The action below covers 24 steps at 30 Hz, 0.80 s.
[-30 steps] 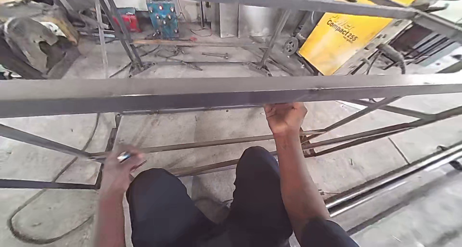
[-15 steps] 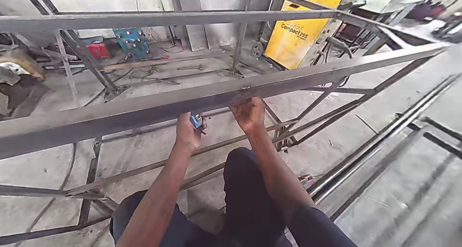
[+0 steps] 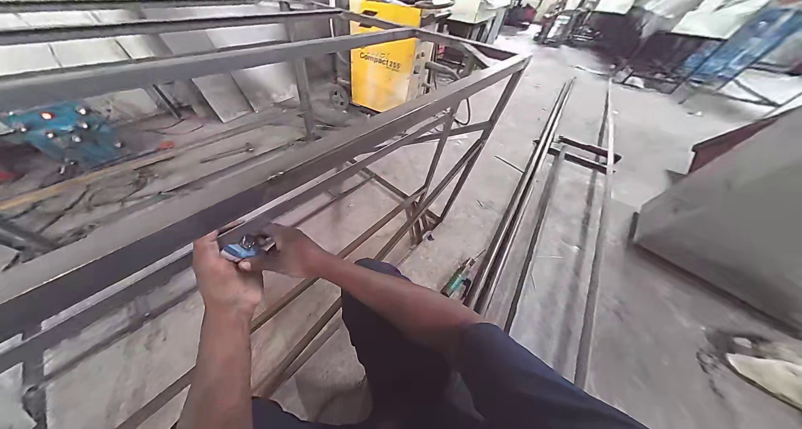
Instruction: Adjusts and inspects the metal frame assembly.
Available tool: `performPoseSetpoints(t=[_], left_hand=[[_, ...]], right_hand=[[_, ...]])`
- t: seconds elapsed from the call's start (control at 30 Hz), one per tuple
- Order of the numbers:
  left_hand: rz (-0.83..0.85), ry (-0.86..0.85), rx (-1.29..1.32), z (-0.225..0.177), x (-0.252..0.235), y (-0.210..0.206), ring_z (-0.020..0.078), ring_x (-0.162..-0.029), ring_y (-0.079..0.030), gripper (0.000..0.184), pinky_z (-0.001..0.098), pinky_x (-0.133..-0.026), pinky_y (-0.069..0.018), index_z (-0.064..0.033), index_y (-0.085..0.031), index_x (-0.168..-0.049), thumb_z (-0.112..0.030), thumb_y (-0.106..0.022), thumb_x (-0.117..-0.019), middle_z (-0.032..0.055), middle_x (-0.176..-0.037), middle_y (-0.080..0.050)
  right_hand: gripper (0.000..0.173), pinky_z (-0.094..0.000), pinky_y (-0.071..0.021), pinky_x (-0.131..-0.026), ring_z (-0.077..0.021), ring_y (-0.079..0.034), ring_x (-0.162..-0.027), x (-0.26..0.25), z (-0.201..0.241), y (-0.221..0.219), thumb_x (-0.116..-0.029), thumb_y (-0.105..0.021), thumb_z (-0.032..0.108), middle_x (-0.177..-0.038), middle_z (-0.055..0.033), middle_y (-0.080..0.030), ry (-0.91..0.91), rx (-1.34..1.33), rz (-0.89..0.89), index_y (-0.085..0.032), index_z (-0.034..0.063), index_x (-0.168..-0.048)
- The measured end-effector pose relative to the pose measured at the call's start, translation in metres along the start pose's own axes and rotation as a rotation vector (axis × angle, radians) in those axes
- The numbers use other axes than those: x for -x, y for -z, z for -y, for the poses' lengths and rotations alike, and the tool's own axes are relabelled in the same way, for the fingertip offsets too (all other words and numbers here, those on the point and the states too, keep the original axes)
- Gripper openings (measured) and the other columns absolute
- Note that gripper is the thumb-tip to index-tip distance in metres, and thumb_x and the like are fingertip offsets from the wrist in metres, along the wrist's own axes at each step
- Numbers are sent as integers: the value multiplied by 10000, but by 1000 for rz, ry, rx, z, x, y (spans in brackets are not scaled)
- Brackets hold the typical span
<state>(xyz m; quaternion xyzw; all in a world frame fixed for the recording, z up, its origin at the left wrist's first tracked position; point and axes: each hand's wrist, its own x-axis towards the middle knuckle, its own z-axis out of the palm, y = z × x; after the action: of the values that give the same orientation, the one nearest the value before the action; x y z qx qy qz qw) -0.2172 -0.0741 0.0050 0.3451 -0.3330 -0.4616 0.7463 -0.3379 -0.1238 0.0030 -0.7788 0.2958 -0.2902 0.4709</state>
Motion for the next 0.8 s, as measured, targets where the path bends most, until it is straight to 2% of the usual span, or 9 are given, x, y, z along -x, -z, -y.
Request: performPoseSetpoints(t=[0.07, 0.17, 0.23, 0.33, 0.43, 0.57, 0.63, 0.7, 0.8], left_hand=[[-22, 1, -21, -4, 1, -4, 130, -741, -673, 436, 325, -655, -582, -169, -635, -957, -423, -307, -1091, 23, -831, -687], [-47, -6, -91, -5, 3, -5, 133, -844, -690, 465, 349, -742, -589, -168, -645, -997, -424, -271, -1099, 20, -889, -706], [-53, 1, -149, -5, 3, -2, 153, -947, -706, 490, 384, -824, -596, -169, -645, -1074, -439, -237, -1101, 23, -994, -731], [-66, 43, -158, -7, 2, -1, 226, -1179, -630, 484, 468, -983, -512, -148, -599, -1154, -422, -203, -1098, 58, -1250, -679], [-59, 56, -6, -6, 1, -4, 267, -1157, -664, 404, 462, -989, -544, -127, -555, -1117, -367, -230, -1105, 109, -1234, -680], [-88, 75, 101, -7, 0, -11, 285, -1005, -729, 342, 447, -870, -609, -110, -529, -1087, -286, -237, -1107, 138, -1151, -718], [-99, 66, 141, -6, -2, -12, 283, -943, -739, 316, 444, -826, -626, -88, -539, -1049, -247, -270, -1097, 144, -1086, -724], [-102, 50, 163, -5, -5, -15, 278, -902, -746, 332, 430, -788, -634, -66, -567, -974, -214, -287, -1072, 151, -1041, -737], [-118, 29, 173, -3, -6, -17, 267, -854, -749, 372, 409, -734, -637, -67, -581, -907, -212, -277, -1064, 152, -990, -748]], right_hand=[[433, -455, -585, -874, -240, -699, -930, 1, 2, 0, -946, -759, 234, -1104, -166, -705, 26, 32, 6, -626, 3, -1288], [529, -500, -549, -967, -280, -668, -1087, 3, 7, 2, -911, -784, 309, -1222, -182, -670, 13, 118, -5, -618, 27, -1326], [528, -493, -583, -852, -258, -699, -954, 4, 7, 2, -837, -829, 278, -1066, -158, -706, -56, 100, -54, -618, 18, -1246], [540, -401, -600, -651, -229, -683, -729, 7, -3, 11, -847, -765, 36, -919, -161, -671, -294, -244, -111, -477, 21, -1304], [537, -424, -573, -661, -219, -603, -745, 7, -43, 49, -915, -588, -41, -942, -119, -566, -478, -638, -186, -429, 129, -1398], [190, -293, -514, -492, -127, -526, -509, -2, -109, 116, -960, -608, 232, -709, -27, -539, -595, -998, -483, -561, 116, -1103], [260, -266, -492, -463, -125, -541, -524, -12, -132, 143, -946, -623, 291, -761, -44, -574, -582, -1190, -776, -569, 104, -1118], [396, -339, -513, -591, -190, -559, -706, -23, -150, 164, -966, -635, 326, -975, -102, -560, -494, -1311, -1039, -514, 106, -1272], [528, -394, -542, -630, -245, -587, -768, -43, -158, 188, -1005, -554, 438, -1077, -163, -551, -410, -1450, -1277, -441, 61, -1357]])
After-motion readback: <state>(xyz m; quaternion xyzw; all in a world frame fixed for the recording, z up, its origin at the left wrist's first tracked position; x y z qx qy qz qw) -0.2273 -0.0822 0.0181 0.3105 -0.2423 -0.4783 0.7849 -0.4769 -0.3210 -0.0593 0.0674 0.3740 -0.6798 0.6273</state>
